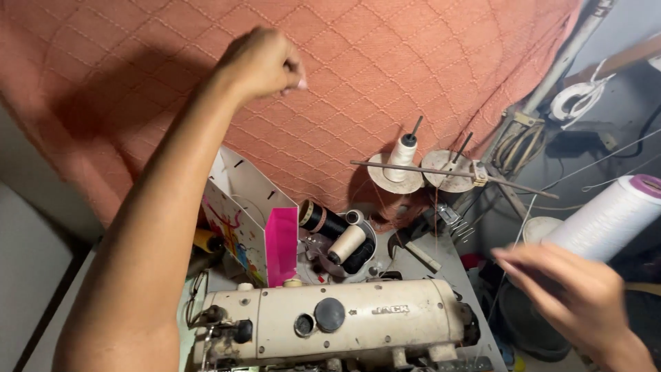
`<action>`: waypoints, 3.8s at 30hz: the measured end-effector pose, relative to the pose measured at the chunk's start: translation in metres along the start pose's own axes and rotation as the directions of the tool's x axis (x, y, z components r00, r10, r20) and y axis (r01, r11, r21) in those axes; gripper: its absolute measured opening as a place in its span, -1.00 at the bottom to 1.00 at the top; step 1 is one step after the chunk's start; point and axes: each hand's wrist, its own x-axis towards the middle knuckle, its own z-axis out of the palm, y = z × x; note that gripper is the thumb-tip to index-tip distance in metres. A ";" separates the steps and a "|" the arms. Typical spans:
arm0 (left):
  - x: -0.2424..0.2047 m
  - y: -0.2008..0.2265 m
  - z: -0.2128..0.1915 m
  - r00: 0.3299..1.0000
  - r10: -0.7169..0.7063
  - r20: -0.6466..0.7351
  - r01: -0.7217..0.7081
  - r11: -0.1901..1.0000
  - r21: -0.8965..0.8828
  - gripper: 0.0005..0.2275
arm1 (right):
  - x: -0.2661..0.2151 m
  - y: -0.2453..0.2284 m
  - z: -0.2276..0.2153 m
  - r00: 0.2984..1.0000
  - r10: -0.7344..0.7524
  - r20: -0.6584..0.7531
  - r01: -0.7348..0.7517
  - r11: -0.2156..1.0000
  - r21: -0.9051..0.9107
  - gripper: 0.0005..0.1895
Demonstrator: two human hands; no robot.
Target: Replacing thread spools and threading an industrial sewing machine.
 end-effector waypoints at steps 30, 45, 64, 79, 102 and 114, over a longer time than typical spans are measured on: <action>-0.041 -0.058 -0.053 0.992 -0.118 -0.043 0.105 0.967 -0.233 -0.93 | 0.260 0.043 0.130 0.839 0.514 0.180 -0.471 0.850 -0.235 -0.75; -0.010 0.010 -0.029 0.999 -0.039 -0.037 0.030 0.976 -0.217 -0.95 | 0.294 -0.074 0.128 0.974 0.117 0.193 -0.219 0.693 0.687 -0.83; 0.007 0.024 0.001 1.000 -0.017 -0.004 0.014 0.926 -0.378 -0.91 | 0.266 0.010 0.130 0.921 0.298 0.250 -0.376 0.523 0.765 -0.90; 0.029 0.057 0.031 0.985 0.116 -0.128 -0.143 0.963 -0.228 -0.92 | 0.252 -0.013 0.101 0.963 0.237 0.127 -0.263 0.925 0.274 -0.38; 0.071 0.099 0.136 0.977 -0.078 -0.199 -0.178 0.216 -0.960 -0.90 | 0.266 -0.020 0.107 0.865 0.359 -0.352 0.144 0.494 0.857 -0.81; 0.056 0.088 0.094 0.903 -0.002 -0.430 -0.379 0.470 -0.797 -0.89 | 0.262 -0.013 0.097 0.796 -0.162 -0.584 0.225 0.974 0.037 -0.49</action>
